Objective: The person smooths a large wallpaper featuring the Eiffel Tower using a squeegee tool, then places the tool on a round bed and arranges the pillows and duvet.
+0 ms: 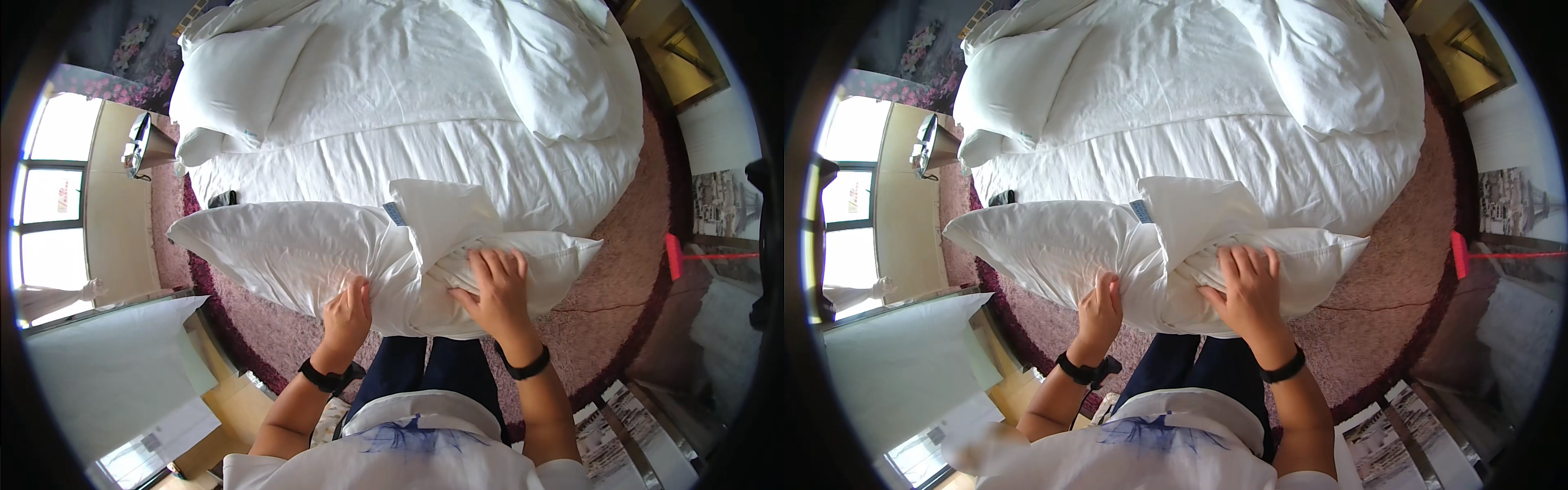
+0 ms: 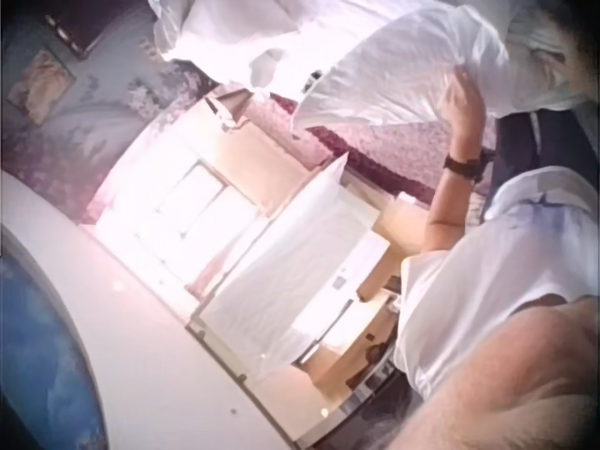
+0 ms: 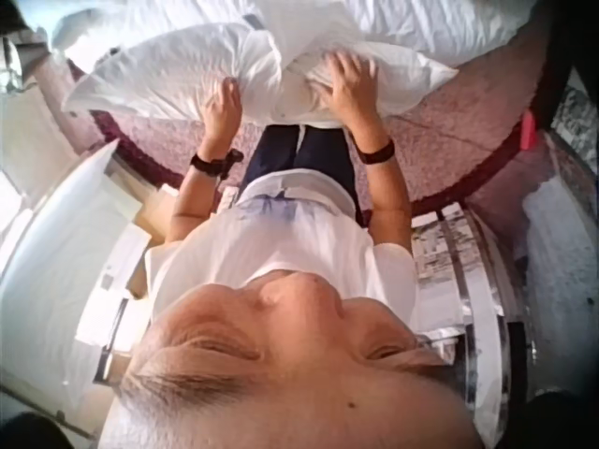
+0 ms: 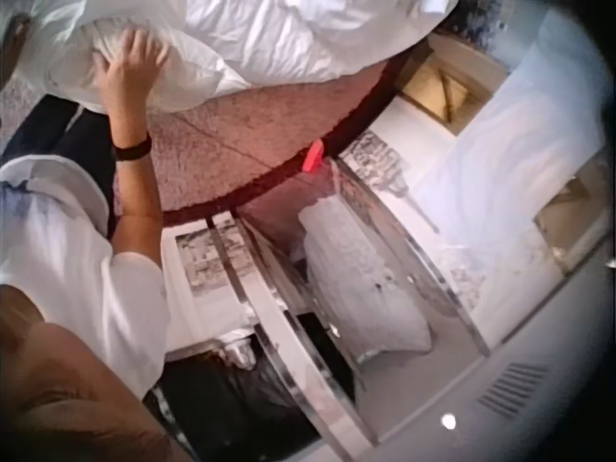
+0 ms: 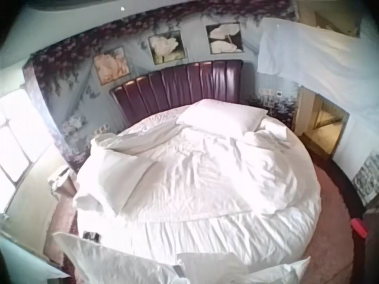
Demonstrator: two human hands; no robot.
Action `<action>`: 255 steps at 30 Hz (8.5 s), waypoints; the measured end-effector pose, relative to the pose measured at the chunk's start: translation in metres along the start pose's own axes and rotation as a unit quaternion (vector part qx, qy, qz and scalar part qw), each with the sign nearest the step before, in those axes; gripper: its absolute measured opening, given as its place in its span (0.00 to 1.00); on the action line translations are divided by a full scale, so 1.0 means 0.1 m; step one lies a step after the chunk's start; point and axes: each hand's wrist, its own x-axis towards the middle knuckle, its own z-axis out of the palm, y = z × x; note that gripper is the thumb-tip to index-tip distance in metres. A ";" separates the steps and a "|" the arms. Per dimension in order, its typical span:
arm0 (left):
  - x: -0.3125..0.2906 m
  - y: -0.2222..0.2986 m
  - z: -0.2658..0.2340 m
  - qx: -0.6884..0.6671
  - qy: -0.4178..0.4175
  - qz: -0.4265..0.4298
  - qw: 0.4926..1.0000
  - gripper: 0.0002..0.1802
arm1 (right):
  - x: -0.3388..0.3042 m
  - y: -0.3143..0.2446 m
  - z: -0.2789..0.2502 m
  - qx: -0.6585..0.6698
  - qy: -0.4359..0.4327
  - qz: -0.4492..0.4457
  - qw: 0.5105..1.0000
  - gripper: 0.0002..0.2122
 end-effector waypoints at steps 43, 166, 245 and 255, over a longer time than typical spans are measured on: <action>-0.63 -0.14 -0.09 0.004 -0.103 -0.097 0.990 0.04 | -1.25 0.17 -0.11 -0.055 0.086 -0.062 0.993 0.05; -0.43 -0.18 0.20 0.118 -0.121 -0.047 0.984 0.15 | -0.71 1.71 0.34 -0.112 0.094 0.028 0.989 0.03; 0.28 0.02 -0.32 -0.149 -0.010 -0.051 0.988 0.03 | -0.12 0.00 -0.35 0.088 0.023 -0.058 0.994 0.02; 0.17 -0.21 -0.05 -0.150 -0.037 -0.032 0.988 0.03 | -0.30 0.05 -0.09 0.078 0.022 -0.042 0.996 0.01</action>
